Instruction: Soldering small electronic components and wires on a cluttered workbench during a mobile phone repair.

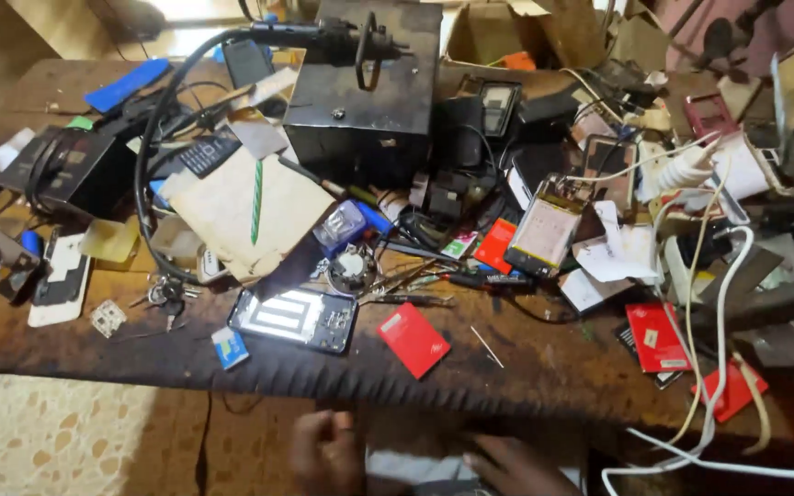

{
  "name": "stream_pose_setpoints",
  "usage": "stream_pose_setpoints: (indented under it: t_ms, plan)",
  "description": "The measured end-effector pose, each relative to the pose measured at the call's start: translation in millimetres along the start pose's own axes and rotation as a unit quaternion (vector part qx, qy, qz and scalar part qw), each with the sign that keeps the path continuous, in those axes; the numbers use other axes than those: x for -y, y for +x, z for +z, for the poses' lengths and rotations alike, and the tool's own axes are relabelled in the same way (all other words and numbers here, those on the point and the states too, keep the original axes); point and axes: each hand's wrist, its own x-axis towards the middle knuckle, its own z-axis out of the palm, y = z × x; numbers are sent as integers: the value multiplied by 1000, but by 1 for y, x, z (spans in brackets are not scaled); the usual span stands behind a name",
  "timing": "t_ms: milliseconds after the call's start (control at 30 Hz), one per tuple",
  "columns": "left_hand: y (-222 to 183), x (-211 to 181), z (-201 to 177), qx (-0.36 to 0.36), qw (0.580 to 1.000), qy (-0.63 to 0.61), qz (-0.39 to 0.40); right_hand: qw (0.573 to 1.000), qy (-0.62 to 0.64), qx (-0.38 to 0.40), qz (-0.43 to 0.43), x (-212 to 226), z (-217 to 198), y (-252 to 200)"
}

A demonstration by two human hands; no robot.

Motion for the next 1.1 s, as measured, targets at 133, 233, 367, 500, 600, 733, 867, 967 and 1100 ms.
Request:
stream_pose_setpoints:
  t_ms: [133, 233, 367, 500, 600, 733, 867, 967, 1100]
  plan:
    - [33, -78, 24, 164, 951, -131, 227, 953, 109, -48, -277, 30, -36, -44]
    - [65, -116, 47, 241, 926, -137, 257, 879, 107, -346, -311, 50, -54, -40]
    - [81, -122, 62, 300, 909, -88, 274, 832, 86, -492, -242, 60, -73, -19]
    - [81, -113, 73, 340, 912, -32, 228, 822, 38, -528, -209, 57, -77, -2]
    - [82, -114, 76, 350, 906, 20, 237, 818, 1, -545, -182, 46, -66, 3]
    - [74, -103, 89, 308, 914, 27, 262, 787, -37, -605, -114, 10, -42, 27]
    - [74, -95, 97, 255, 911, 37, 321, 800, -48, -586, -121, 28, -57, 19]
    - [73, -102, 84, 399, 873, 75, 270, 851, 7, -499, -167, 54, -72, -1]
    - [80, -109, 88, 359, 893, 63, 263, 826, -35, -524, -205, 50, -77, 10]
